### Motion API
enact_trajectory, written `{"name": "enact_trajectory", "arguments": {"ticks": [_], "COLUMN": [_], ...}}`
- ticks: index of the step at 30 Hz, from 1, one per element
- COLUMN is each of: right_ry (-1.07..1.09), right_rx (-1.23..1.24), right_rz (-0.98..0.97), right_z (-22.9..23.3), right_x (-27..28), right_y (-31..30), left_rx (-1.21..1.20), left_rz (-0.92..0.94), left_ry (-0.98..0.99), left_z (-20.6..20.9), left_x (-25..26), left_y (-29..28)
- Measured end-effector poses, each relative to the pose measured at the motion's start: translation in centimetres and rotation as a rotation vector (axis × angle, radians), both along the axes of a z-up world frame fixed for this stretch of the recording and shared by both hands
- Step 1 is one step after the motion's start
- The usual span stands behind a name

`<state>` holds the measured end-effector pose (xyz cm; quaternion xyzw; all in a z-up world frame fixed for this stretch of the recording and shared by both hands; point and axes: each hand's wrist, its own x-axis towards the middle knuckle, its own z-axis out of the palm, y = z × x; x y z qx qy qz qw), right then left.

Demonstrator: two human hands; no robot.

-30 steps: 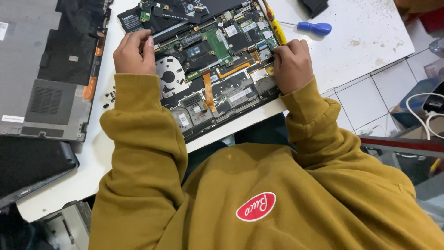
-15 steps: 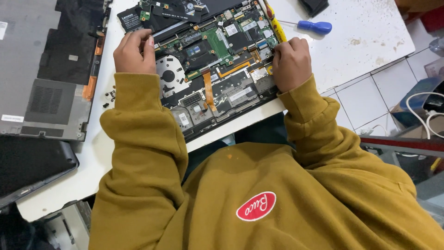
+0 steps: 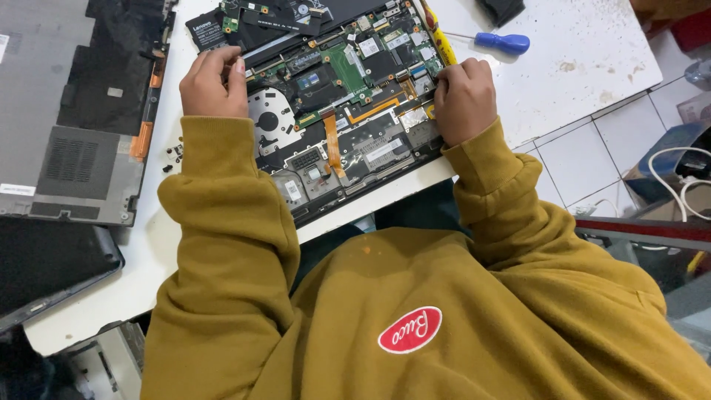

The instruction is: Connecting internal ribbon cables and routing wires within a laptop chassis during a repair.

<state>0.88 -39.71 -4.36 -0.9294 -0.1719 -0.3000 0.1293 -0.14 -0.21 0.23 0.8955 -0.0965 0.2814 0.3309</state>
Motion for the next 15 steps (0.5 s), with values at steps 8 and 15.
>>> {"name": "enact_trajectory", "arguments": {"ticks": [8, 15], "right_ry": [0.020, 0.046], "right_rx": [0.037, 0.024], "right_rz": [0.013, 0.017], "right_z": [-0.15, 0.12], "right_x": [0.03, -0.11], "right_y": [-0.21, -0.21], "left_rx": [0.000, -0.005], "left_rz": [0.001, 0.003], "left_ry": [0.003, 0.023], "left_z": [0.62, 0.72], "left_x": [-0.29, -0.38], "left_y": [-0.30, -0.36]}}
